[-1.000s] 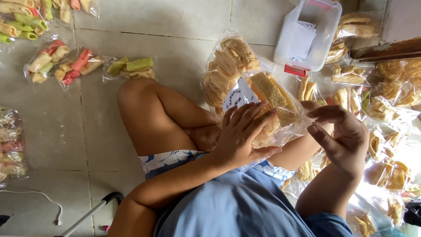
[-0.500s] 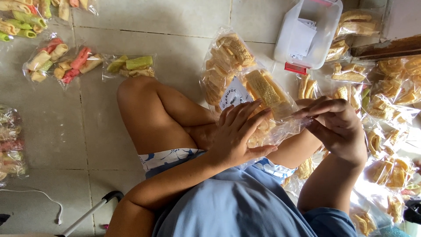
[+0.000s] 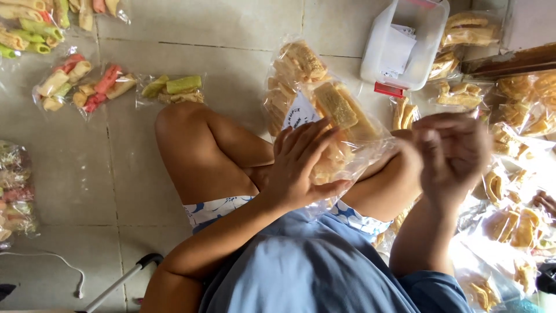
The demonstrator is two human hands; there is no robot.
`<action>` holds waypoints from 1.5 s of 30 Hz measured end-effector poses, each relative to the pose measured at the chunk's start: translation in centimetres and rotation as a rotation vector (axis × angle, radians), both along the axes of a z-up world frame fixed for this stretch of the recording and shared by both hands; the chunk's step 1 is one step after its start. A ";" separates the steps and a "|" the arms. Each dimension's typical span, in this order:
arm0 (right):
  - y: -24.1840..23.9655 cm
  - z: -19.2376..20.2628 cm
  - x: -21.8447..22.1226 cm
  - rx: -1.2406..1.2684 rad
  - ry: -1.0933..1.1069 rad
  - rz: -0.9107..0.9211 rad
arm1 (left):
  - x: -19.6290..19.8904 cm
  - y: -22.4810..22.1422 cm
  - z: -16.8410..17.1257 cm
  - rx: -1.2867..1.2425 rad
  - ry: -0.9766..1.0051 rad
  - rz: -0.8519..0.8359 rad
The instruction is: Manually filling plastic bags with snack crackers and sealing them using a stapler.
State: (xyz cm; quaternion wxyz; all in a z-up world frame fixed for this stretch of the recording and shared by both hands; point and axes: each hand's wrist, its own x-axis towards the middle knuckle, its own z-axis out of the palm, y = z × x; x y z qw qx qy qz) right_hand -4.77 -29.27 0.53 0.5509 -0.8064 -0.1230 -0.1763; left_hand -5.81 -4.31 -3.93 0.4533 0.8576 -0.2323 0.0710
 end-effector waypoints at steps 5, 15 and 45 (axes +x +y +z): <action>3.0 -2.4 -1.2 0.233 0.152 -0.159 | 0.7 0.9 1.0 -0.039 -0.013 0.018; 8.1 3.6 -0.3 -0.183 0.184 -0.276 | 2.5 0.1 1.2 -0.111 -0.103 -0.134; 11.0 0.8 1.9 -0.224 -0.233 -0.066 | 3.7 2.9 4.5 -0.381 -0.055 0.110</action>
